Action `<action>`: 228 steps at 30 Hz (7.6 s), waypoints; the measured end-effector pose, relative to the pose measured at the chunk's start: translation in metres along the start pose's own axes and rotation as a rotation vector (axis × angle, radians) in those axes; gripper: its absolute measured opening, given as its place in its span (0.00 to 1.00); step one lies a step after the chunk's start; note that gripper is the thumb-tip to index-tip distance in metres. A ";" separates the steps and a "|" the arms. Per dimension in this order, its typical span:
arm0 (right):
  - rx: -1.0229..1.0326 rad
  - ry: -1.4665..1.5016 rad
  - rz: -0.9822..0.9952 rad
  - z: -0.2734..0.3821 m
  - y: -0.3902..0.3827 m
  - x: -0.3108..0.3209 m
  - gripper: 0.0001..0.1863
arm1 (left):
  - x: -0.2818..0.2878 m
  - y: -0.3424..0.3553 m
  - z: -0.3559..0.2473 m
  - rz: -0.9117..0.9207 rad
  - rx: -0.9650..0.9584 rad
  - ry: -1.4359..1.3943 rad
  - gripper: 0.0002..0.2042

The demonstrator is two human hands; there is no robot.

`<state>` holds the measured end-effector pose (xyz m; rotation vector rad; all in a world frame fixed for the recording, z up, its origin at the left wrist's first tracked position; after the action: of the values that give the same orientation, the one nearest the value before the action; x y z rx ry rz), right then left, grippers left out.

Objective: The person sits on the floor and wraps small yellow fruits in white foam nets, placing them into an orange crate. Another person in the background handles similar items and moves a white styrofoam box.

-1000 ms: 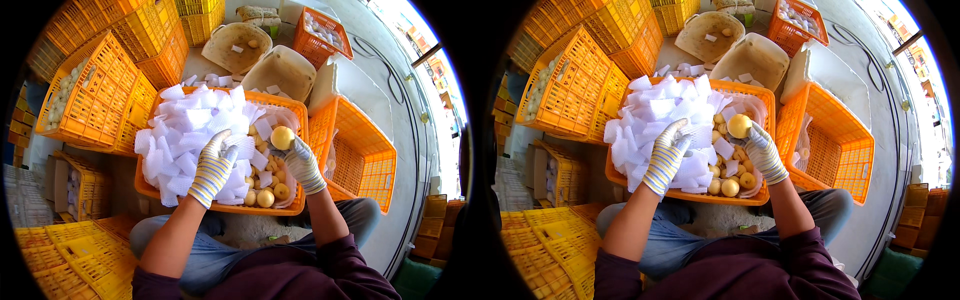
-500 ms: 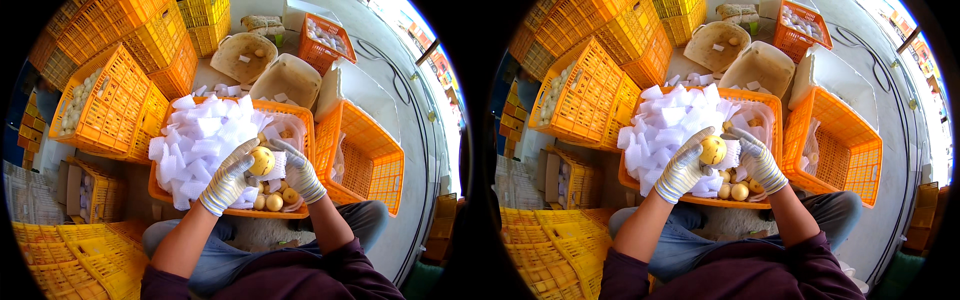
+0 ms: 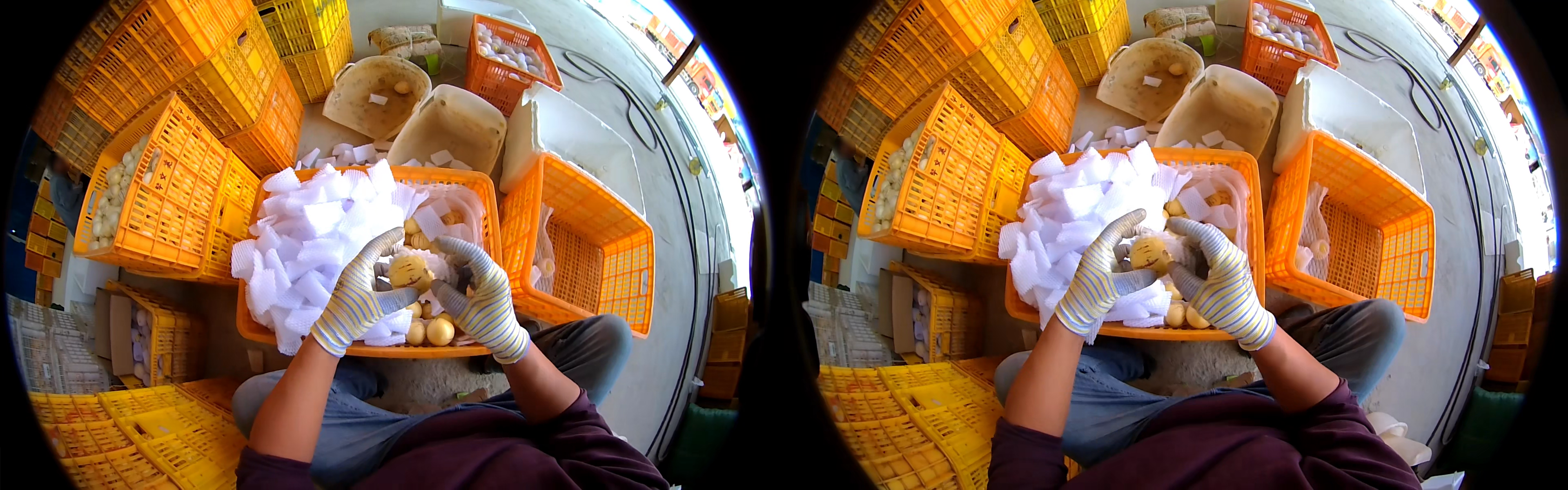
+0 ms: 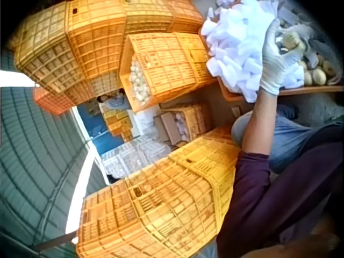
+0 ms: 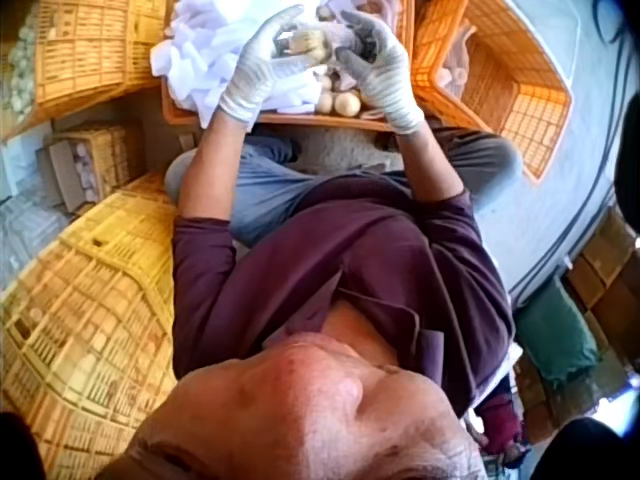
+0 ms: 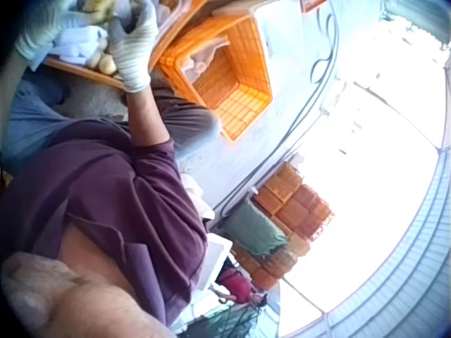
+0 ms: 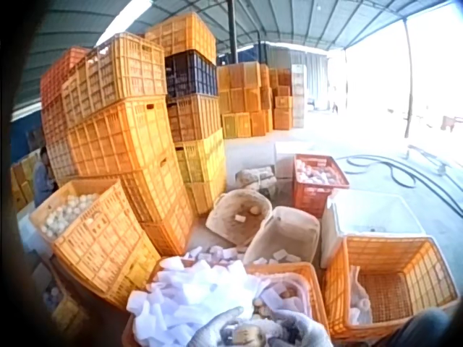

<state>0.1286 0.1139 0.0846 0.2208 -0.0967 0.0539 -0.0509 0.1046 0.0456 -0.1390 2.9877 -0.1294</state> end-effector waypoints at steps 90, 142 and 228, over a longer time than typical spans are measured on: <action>-0.513 0.209 0.086 -0.163 0.042 -0.013 0.20 | 0.007 0.009 0.017 -0.153 0.152 0.060 0.16; -0.691 1.049 0.094 -0.077 0.041 0.009 0.34 | 0.019 0.008 0.029 -0.242 0.236 0.085 0.18; -0.720 -1.052 -0.130 -0.346 0.048 0.252 0.25 | -0.007 0.014 0.043 -0.195 -0.507 0.836 0.26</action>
<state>0.4066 0.2480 -0.2153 -0.4896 -1.1285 -0.2327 -0.0383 0.1159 0.0032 -0.5532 3.7444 0.7342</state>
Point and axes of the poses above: each hand's wrist, its own y-axis towards the middle knuckle, its own x-axis out of the back of the hand, z = x × y, the point moved 4 cm from there along y, towards the middle knuckle, and after that the axes turned 14 degrees about -z, right-handed, at the moved point
